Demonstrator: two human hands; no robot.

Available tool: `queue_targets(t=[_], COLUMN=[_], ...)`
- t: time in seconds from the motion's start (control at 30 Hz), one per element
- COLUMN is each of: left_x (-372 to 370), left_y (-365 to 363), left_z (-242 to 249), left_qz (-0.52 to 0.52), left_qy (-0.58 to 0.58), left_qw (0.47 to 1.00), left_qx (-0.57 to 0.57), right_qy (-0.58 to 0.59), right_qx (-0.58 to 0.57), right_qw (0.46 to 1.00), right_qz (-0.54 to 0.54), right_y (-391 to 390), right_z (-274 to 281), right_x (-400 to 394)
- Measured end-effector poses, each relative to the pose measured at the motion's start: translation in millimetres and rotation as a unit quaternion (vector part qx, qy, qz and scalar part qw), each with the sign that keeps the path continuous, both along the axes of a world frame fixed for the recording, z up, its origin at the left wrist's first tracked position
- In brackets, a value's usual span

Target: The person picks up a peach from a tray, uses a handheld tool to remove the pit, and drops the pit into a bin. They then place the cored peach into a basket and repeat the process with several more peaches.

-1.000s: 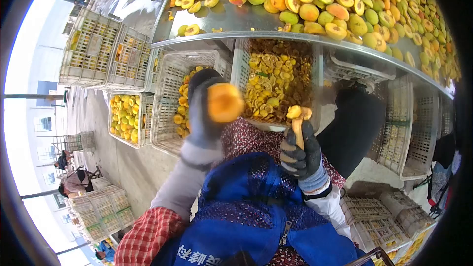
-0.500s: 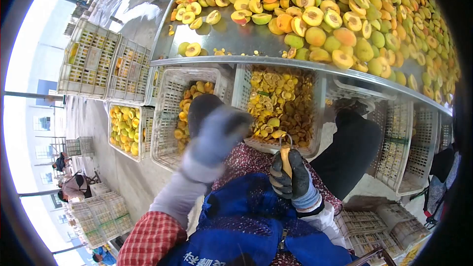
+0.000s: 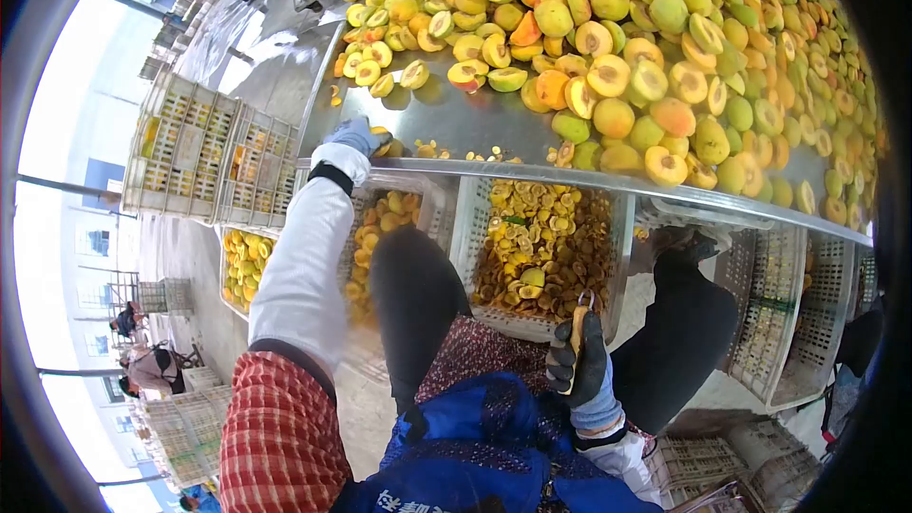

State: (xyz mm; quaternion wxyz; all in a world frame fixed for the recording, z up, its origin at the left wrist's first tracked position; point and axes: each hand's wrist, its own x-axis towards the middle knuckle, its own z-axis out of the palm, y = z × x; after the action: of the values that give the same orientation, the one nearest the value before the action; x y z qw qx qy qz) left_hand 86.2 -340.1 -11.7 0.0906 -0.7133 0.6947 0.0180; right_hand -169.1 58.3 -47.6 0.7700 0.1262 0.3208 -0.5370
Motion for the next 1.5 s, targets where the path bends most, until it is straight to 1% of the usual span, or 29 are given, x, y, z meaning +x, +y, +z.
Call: queue_targets(t=[0.1,0.2,0.27,0.3,0.33,0.37,0.4,0.43,0.47,0.5,0.53,0.57,0.6,0.63,0.7,0.73,0.77,0.83,0.87,0.9,0.97,1.1,1.17,1.23,1.27,1.3,1.33,1.4,1.5], left_x=[-6.5,-36.5,-64.7,-78.4,-102.6,-107.8,-118.6,-125.9,-132.1,-139.6,-140.7,-141.2,-142.4,-142.5,-138.8,-136.5,-134.0,-130.4,-128.9,-129.5,-133.3,-136.7,-136.2,-135.6,-135.0,-134.3,-133.9,-133.1,-129.9], left_y=[-13.9,3.2,44.9,71.0,111.5,133.7,166.4,195.1,218.8,239.4,253.0,263.8,272.1,280.4,296.7,296.3,299.6,305.3,307.8,311.5,318.1,324.4,327.5,327.9,327.2,326.7,326.6,328.3,328.0], left_z=[-22.3,-20.0,-12.6,-4.3,17.6,8.1,12.4,7.5,10.3,13.3,13.4,15.4,21.2,28.0,38.0,32.0,30.9,31.9,33.5,36.6,43.1,42.2,39.8,37.7,37.3,39.1,42.1,43.0,37.8], left_qz=[-0.086,-0.147,-0.182,-0.256,-0.178,-0.193,-0.127,-0.141,-0.08,-0.078,-0.072,-0.066,0.034,0.034,0.03,0.085,0.085,-0.076,-0.015,-0.015,-0.094,-0.048,-0.105,-0.138,-0.172,-0.172,-0.172,-0.17,-0.187], left_qy=[-0.11,0.097,0.245,0.312,0.455,0.511,0.57,0.627,0.709,0.702,0.71,0.718,0.784,0.785,0.77,0.827,0.827,0.758,0.796,0.795,0.742,0.749,0.707,0.696,0.683,0.683,0.692,0.701,0.666], left_qw=[0.987,0.977,0.951,0.91,0.872,0.838,0.808,0.763,0.68,0.686,0.673,0.661,0.568,0.566,0.594,0.463,0.464,0.615,0.558,0.558,0.65,0.64,0.687,0.692,0.697,0.698,0.686,0.674,0.706], left_qx=[0.081,0.117,-0.036,-0.091,-0.018,0.012,0.081,0.07,0.167,0.176,0.193,0.209,0.249,0.249,0.23,0.308,0.306,0.202,0.235,0.236,0.138,0.164,0.135,0.133,0.13,0.131,0.146,0.158,0.154], right_qy=[-0.008,-0.013,0.026,0.026,0.122,0.217,0.242,0.244,0.338,0.43,0.542,0.544,0.664,0.767,0.767,0.765,0.761,0.757,0.753,0.754,0.755,0.769,0.752,0.744,0.596,0.421,0.421,0.08,0.007], right_qx=[0.038,0.049,0.056,0.061,0.016,-0.03,-0.095,-0.091,-0.135,-0.176,-0.227,-0.223,-0.241,-0.255,-0.253,-0.267,-0.279,-0.271,-0.259,-0.258,-0.254,-0.263,-0.237,-0.234,-0.203,-0.163,-0.161,-0.119,-0.135], right_qw=[0.999,0.999,0.998,0.998,0.992,0.976,0.965,0.965,0.931,0.885,0.808,0.808,0.707,0.589,0.589,0.585,0.582,0.588,0.595,0.595,0.597,0.583,0.615,0.626,0.776,0.891,0.891,0.987,0.983], right_qz=[-0.014,-0.014,0.007,0.005,-0.001,-0.005,0.02,0.017,-0.009,-0.032,0.036,0.037,0.008,-0.021,0.01,0.039,0.068,0.087,0.107,0.106,0.096,0.025,0.012,0.025,0.037,0.047,0.047,0.071,0.121], right_y=[-4.9,-6.9,-12.5,-15.1,-17.1,-18.9,-20.5,-20.8,-20.0,-17.9,-15.0,-12.8,-11.9,-11.4,-8.0,-6.6,-4.8,-1.6,0.4,3.8,10.2,27.6,39.6,48.3,49.6,50.8,51.7,49.3,44.0], right_z=[-6.2,-5.0,4.7,6.4,8.0,9.3,14.9,15.6,16.2,16.7,23.5,29.0,33.8,39.0,52.0,55.7,59.6,70.0,72.4,71.8,67.2,46.1,31.2,18.3,11.3,7.8,12.6,32.0,47.7], right_x=[-1.3,-3.4,-6.6,-3.9,0.2,1.6,-3.1,1.3,10.7,14.6,4.6,2.9,3.2,2.7,0.0,-0.3,0.4,2.3,3.3,4.9,9.3,25.4,35.2,39.4,41.9,43.1,40.1,30.1,25.7])
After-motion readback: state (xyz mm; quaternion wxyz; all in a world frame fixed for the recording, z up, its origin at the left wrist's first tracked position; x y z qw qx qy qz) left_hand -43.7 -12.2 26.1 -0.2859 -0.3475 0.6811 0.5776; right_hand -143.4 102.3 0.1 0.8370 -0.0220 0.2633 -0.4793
